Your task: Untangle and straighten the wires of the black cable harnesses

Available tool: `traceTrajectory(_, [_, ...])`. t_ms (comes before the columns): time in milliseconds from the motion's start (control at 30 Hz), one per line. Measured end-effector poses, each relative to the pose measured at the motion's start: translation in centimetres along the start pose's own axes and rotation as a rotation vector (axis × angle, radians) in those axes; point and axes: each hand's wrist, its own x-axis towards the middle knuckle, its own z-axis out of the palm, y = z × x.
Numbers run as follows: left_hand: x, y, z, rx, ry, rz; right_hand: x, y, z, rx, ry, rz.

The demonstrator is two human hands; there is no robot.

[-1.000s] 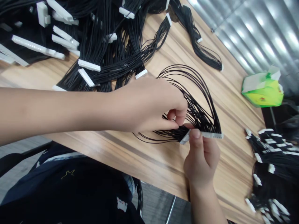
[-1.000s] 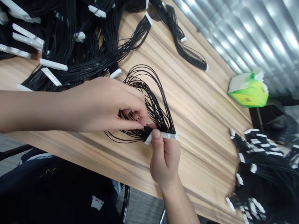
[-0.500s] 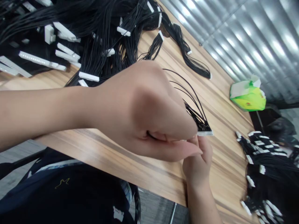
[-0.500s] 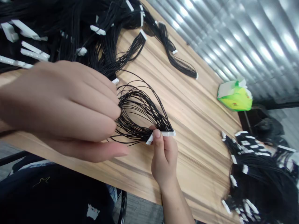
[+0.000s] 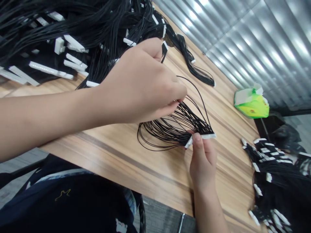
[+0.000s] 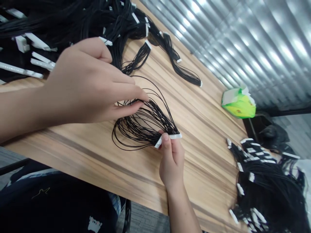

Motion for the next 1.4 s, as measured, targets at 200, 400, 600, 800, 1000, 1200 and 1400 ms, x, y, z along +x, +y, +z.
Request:
traceTrajectory(200, [0.2,0.8,0.5,0.171,0.170,0.176,-0.2,-0.2,0.0,0.051,-0.060,0.027])
traceTrajectory(400, [-0.3,-0.1,0.8,0.053,0.050,0.411,-0.9,0.0,-1.0,0.105,-0.252,0.068])
traceTrajectory(600, [0.2,-0.1,0.0,-0.147,-0.096,0.211,-1.6,0.0,-1.9,0.097,-0.394,0.016])
traceTrajectory(800, [-0.2,-0.4,0.8,-0.159,-0.186,0.241,-1.5,-0.5,-1.4,0.100,-0.592,0.027])
traceTrajectory(1000, [-0.6,-0.6,1.4,-0.435,-0.339,0.230,-1.3,-1.0,-1.4,0.059,-0.762,0.050])
traceTrajectory(1200, [-0.8,-0.1,2.1,-0.749,-0.397,0.156,-1.2,-1.2,-1.1,0.097,-0.851,0.144])
traceTrajectory(1400, [-1.2,-0.2,2.9,-0.666,-0.381,0.110,-1.2,-1.3,-0.7,0.080,-0.805,0.143])
